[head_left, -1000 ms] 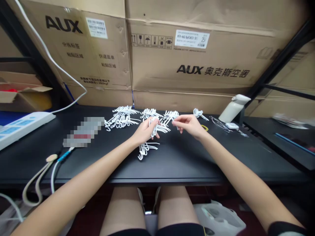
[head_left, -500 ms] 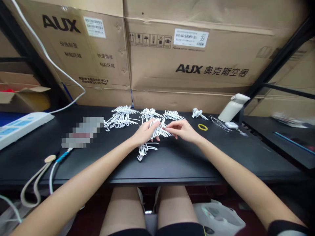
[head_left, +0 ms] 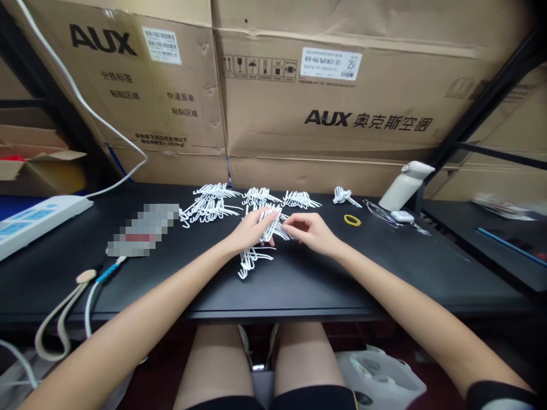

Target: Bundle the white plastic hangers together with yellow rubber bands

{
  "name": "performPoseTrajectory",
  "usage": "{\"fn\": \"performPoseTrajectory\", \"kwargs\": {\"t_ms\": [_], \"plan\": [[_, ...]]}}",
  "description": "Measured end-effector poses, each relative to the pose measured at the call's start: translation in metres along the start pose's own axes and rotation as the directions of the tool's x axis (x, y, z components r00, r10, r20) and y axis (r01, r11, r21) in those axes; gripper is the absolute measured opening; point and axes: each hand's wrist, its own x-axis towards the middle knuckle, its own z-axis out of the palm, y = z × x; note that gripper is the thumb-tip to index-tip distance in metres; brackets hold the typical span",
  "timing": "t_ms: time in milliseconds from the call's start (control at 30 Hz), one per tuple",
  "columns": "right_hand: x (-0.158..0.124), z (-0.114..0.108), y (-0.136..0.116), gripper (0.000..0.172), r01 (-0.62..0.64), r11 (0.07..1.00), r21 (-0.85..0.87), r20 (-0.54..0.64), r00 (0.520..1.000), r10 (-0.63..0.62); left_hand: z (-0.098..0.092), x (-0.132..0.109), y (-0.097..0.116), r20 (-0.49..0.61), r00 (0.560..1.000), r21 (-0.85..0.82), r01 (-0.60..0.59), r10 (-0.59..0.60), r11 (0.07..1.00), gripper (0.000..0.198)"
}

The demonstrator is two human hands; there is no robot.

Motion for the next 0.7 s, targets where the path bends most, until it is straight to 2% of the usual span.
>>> {"fn": "performPoseTrajectory", "kwargs": {"t_ms": [300,700], "plan": [[-0.003,0.011,0.005,0.029,-0.057,0.984,0.167,0.016,0.998,0.055,-0.001,0.001,-0.003,0.035,0.999,-0.020,-0.004,0.005,1.000,0.038],[-0.003,0.013,0.004,0.031,-0.072,0.976,0.206,-0.018,0.997,0.077,-0.002,-0.001,0.000,0.052,0.999,-0.032,0.010,-0.008,0.999,0.046]]}}
